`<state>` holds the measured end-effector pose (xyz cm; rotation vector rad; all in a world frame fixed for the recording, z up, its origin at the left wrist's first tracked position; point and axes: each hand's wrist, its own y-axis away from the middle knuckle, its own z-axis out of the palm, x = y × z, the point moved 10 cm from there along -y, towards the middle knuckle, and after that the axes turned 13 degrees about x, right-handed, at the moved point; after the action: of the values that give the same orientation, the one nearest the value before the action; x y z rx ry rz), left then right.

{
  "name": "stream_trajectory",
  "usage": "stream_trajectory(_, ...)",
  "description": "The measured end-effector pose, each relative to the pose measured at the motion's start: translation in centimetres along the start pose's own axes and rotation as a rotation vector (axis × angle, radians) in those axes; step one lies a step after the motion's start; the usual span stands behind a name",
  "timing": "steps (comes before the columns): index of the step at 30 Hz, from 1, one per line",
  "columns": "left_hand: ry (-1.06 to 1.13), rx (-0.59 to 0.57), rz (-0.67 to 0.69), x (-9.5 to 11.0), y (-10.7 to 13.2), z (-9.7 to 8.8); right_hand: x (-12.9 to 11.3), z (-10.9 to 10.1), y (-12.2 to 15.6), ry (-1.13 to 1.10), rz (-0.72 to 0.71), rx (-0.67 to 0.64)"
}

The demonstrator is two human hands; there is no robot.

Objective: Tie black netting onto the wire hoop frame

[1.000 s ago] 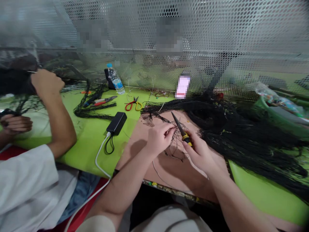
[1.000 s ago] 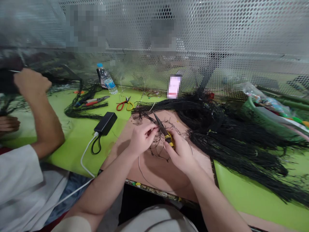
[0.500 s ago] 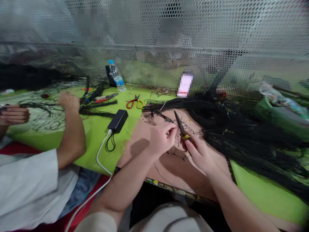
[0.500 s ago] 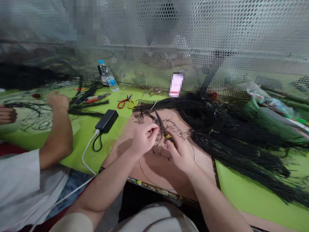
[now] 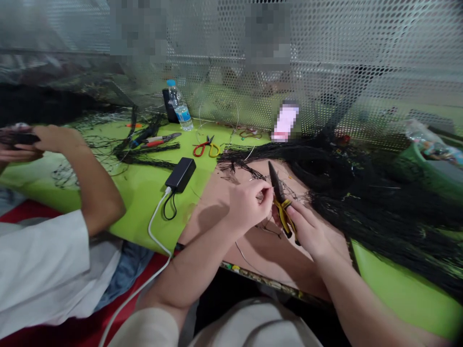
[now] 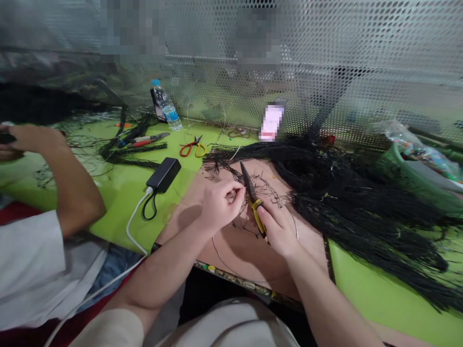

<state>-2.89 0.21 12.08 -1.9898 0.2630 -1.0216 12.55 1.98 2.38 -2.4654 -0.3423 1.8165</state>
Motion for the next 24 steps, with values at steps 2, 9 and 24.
stream_trajectory(2,-0.016,0.01,0.008,0.2,0.0,-0.1,1.0,0.4,0.2,-0.142,0.123,-0.03)
stream_trajectory(9,-0.12,0.028,0.073,0.7,0.1,-0.2,2.3,0.8,0.6,-0.302,0.229,-0.036)
stream_trajectory(24,-0.246,0.064,0.273,2.9,1.1,-0.3,-0.1,1.5,0.9,-0.138,0.055,-0.12)
